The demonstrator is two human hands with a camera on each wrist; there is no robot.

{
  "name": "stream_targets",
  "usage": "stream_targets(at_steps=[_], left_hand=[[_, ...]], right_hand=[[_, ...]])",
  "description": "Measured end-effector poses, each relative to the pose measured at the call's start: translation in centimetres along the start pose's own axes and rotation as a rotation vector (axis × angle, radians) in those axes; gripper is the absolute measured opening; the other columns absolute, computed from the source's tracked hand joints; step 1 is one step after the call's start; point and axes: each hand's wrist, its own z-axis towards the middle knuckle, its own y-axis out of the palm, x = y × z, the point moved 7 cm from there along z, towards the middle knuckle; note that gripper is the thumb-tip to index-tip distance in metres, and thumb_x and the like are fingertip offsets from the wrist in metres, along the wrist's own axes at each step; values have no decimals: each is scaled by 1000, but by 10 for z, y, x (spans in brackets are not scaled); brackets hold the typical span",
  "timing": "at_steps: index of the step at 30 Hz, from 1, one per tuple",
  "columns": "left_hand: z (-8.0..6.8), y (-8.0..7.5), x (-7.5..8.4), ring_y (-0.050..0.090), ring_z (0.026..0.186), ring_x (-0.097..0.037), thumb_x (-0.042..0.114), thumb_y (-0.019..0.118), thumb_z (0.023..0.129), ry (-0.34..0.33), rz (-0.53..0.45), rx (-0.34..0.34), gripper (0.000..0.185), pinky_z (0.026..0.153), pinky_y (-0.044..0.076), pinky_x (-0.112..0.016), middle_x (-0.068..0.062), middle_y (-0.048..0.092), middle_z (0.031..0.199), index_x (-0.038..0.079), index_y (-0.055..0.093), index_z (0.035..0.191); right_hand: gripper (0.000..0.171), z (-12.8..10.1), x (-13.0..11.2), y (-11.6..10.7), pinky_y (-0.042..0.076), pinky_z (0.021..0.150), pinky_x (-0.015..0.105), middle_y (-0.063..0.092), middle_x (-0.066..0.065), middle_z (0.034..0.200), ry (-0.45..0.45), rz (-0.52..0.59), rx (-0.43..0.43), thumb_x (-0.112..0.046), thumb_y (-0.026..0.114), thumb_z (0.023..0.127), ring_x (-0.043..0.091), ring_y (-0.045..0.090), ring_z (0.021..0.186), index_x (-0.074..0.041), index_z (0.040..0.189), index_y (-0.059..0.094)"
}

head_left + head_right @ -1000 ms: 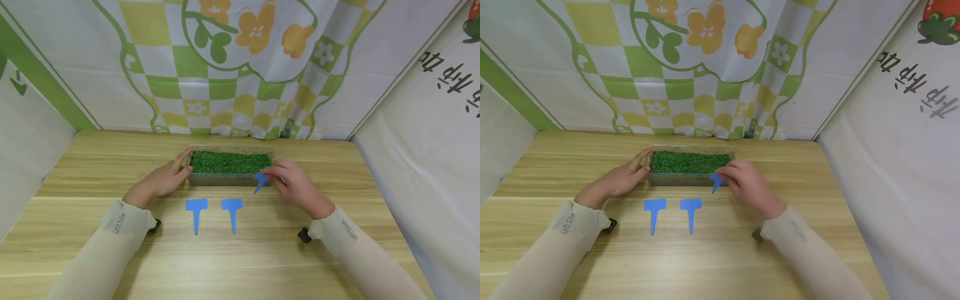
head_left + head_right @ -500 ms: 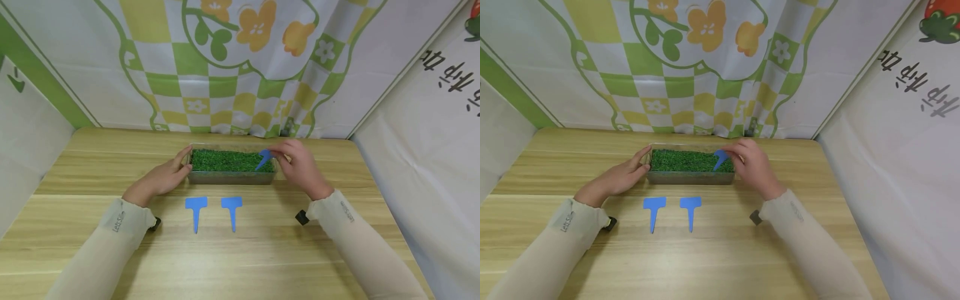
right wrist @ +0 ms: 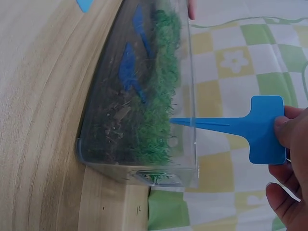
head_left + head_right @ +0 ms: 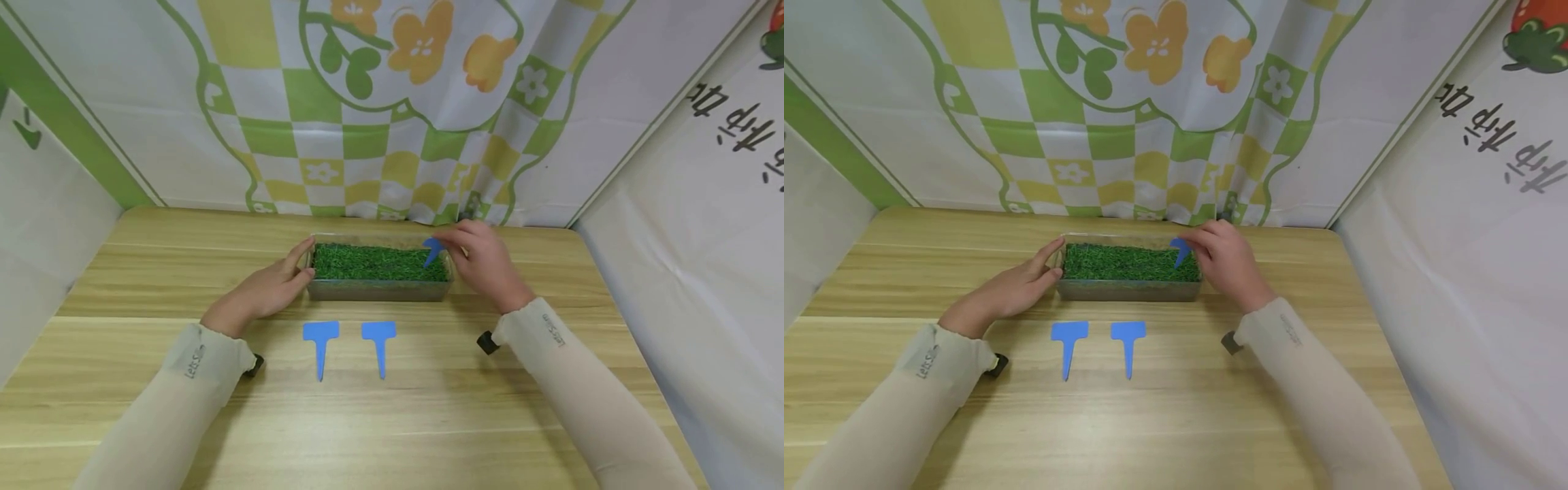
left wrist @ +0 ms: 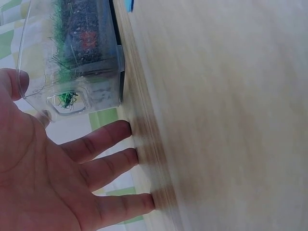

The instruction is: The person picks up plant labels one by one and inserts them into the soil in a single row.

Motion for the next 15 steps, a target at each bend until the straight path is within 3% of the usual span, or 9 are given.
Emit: stream_targets(at_steps=[15], left_hand=[[0,0,1,52,127,-51,58,21,105,-3,17,-3,65,102,38,-70,-24,47,150,44,-16,157]], right_hand=[[19,0,9,12,51,78,40,72,4,99,25,-19,-79,-14,64,99,23,61,89,-13,113,77]])
